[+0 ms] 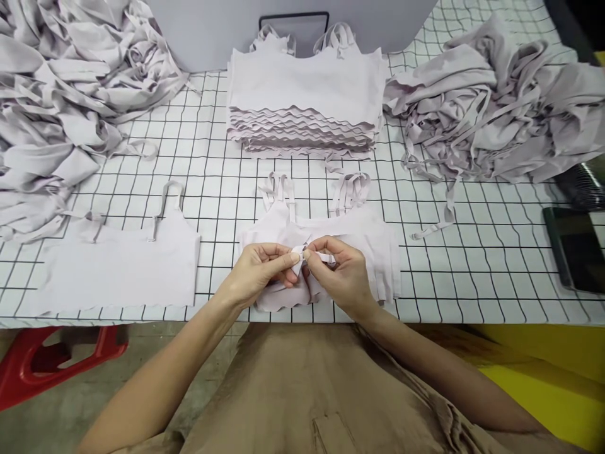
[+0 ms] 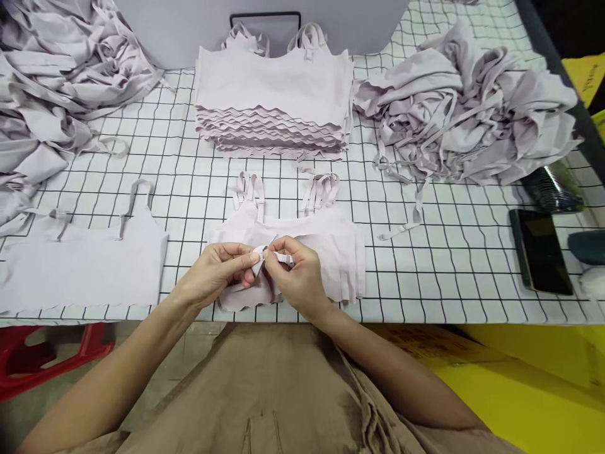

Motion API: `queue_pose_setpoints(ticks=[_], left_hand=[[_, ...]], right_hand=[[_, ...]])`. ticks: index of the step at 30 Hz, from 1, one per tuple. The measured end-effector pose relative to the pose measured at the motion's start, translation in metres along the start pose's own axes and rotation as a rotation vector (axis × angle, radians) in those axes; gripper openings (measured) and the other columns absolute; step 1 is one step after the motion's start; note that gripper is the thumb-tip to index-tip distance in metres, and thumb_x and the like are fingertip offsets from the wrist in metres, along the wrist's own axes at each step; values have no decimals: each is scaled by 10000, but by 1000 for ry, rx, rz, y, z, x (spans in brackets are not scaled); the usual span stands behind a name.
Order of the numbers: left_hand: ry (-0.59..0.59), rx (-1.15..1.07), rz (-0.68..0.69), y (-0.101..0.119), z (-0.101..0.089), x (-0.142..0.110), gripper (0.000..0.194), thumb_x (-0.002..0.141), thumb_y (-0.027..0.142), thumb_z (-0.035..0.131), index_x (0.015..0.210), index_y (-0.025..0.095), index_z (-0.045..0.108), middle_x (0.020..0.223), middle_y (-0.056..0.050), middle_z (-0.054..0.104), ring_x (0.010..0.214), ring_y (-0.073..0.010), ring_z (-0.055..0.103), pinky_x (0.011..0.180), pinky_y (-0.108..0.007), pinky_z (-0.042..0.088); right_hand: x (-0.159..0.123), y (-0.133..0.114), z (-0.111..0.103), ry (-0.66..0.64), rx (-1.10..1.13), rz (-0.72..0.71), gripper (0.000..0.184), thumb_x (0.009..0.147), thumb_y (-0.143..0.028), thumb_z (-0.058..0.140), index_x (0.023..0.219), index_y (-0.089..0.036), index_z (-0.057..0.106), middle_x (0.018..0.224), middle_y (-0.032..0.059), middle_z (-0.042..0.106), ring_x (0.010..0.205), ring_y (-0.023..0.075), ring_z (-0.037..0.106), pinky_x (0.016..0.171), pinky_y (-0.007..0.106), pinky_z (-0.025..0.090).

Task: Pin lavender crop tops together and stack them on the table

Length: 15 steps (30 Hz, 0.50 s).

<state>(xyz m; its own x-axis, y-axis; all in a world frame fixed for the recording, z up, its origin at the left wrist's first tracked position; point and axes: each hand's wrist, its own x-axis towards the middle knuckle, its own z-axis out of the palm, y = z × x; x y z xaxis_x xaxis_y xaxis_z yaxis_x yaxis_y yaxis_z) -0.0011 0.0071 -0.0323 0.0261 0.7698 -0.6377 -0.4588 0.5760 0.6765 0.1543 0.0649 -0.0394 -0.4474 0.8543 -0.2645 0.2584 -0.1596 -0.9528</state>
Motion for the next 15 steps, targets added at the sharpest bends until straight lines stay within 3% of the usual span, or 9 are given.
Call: queue_pose_setpoints(ticks=[3, 7, 11, 15], left_hand=[[-25, 40, 17, 1, -3, -1, 322, 727, 409, 824, 746, 128, 667, 549, 11, 631, 497, -66, 561, 502, -165, 444], [-34, 279, 97, 9, -11, -7, 366, 818, 503, 724, 799, 142, 664, 563, 9, 604, 481, -75, 500, 471, -189, 369], [-36, 797, 275, 19, -16, -15, 397, 803, 533, 728, 976, 177, 693, 788, -25, 644, 689, -151, 564, 584, -247, 396], [21, 1309, 383, 27, -21, -23, 423, 755, 538, 759, 978, 186, 686, 847, -42, 572, 749, -201, 527, 632, -286, 379]], right_hand=[[3, -1, -3, -21, -33, -36, 206, 846, -369, 643, 781, -177, 605, 714, 14, 596, 587, 120, 532, 494, 246, 407], [25, -21, -29, -321, -105, -51, 275, 773, -416, 757, 823, -163, 660, 786, 25, 641, 617, 104, 521, 517, 233, 398], [61, -63, -60, -610, -411, -203, 370, 672, -346, 840, 988, -186, 731, 741, -14, 599, 624, 96, 485, 551, 225, 386], [97, -99, -70, -775, -638, -334, 241, 714, -308, 795, 930, -204, 776, 686, -15, 611, 587, 93, 474, 519, 226, 335]])
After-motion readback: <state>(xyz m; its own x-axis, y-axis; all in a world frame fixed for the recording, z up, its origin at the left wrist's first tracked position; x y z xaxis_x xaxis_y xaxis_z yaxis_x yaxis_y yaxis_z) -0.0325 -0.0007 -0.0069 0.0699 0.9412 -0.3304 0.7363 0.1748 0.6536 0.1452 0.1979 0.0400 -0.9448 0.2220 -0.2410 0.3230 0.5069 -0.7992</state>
